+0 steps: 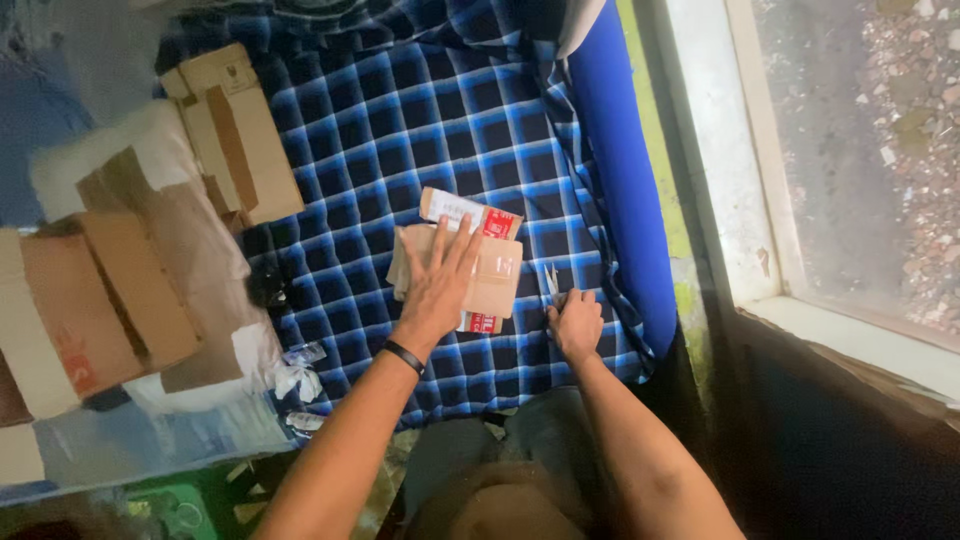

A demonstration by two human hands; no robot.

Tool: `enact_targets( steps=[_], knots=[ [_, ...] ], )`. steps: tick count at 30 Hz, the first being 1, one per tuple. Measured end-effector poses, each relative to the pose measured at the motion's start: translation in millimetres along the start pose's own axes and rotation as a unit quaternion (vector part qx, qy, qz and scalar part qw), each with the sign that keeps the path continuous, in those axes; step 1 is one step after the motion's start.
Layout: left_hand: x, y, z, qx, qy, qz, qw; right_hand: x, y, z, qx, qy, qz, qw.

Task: The person cuts the tape on a small shipping box with scissors, removes the contents from inside, and then unfolds and flattens cardboard boxes on a bed, pressing the flaps open by hand.

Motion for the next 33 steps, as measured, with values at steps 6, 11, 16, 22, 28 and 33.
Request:
enact_targets(
  steps=[6, 11, 16, 22, 28, 33],
  knots=[
    [29.7, 12.9, 22.3, 0.03, 0.006, -0.041, 0.999, 1.9, -1.1, 21.0, 0.063, 0.174, -0.011, 0.983],
    [42.0, 8.9, 22.2, -0.005, 0.019, -0.067, 0.998, 2.4, -16.8, 42.1, 0.083, 0.27, 0.006, 0.959],
    [2.2, -6.1, 9.6, -0.048, -0.024, -0.057, 0.997, 3.2, -25.9, 45.2, 0.037, 0.323, -0.021, 0.946],
    [-100.5, -45.5, 5.0, -0.088, -0.168, 0.051, 0.981, -20.1, -42.7, 18.7, 0.14, 0.562, -0.193, 0.792],
    [-184.9, -82.0, 9.3, -0.088, -0.188, 0.111, 0.972, -161.7, -74.4, -71.0, 0.076, 0.659, -0.258, 0.702],
    [-216.8, -100.1, 6.5, -0.103, -0.175, 0.115, 0.972, -256.1, -91.7, -113.7, 0.041, 0.633, -0.268, 0.725]
  ],
)
Point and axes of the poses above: each hand's wrist, its own y-axis towards the middle knuckle, its own x-axis out of the palm, z = x × y, the point moved 10 cm from there along y, towards the middle knuckle, and after that the axes turned 13 degrees about z, right-handed, at the moved point
